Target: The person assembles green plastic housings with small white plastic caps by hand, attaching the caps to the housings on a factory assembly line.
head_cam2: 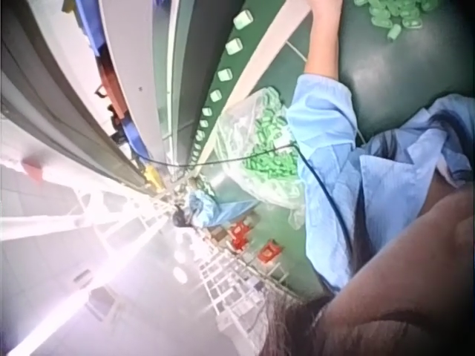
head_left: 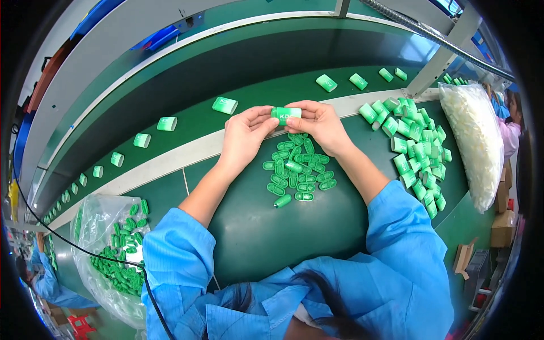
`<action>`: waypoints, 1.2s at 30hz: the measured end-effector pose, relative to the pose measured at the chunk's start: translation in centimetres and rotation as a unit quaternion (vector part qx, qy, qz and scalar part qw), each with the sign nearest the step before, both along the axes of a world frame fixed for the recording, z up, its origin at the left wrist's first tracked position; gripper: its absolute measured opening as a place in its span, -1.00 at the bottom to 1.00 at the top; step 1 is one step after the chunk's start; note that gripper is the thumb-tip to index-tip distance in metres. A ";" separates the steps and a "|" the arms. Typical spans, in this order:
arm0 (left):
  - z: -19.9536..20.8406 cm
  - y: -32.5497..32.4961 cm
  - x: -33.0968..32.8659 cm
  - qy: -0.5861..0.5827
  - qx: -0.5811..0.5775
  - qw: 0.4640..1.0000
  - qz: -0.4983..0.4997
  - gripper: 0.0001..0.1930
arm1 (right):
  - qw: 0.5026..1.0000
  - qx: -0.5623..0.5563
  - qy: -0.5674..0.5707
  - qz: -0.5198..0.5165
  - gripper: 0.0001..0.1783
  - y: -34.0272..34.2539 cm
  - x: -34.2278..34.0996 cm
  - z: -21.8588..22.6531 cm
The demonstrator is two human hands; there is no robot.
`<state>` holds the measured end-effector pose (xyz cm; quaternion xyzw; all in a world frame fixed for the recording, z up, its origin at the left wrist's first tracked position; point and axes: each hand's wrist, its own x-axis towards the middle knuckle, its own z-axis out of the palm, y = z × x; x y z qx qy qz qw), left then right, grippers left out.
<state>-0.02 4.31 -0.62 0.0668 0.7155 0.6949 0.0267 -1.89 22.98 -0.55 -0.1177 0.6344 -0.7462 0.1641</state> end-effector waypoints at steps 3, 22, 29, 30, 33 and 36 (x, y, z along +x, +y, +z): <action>-0.2 -0.1 0.0 0.021 -0.015 1.000 -0.011 -0.64 | 1.000 -0.006 0.015 -0.022 -0.68 -0.4 0.5 0.1; 0.0 -0.1 -3.6 0.157 -0.280 0.945 0.054 -0.68 | 0.847 0.400 0.320 -0.139 -0.55 0.0 -4.3 1.0; -0.1 -1.6 -6.7 0.274 -0.454 0.841 0.103 -0.67 | 0.718 0.639 0.262 -0.085 -0.51 2.3 -10.1 0.9; 0.1 -1.4 -6.5 0.278 -0.444 0.850 0.065 -0.69 | 0.718 0.640 0.259 -0.086 -0.51 2.6 -9.9 0.6; 1.5 0.2 -5.0 0.262 -0.396 0.869 -0.140 -0.71 | 0.726 0.592 0.321 -0.137 -0.53 3.0 -8.2 0.4; 1.5 2.9 -2.5 0.350 -0.383 0.839 -0.163 -0.77 | 0.761 0.531 0.332 -0.169 -0.57 3.6 -5.8 1.0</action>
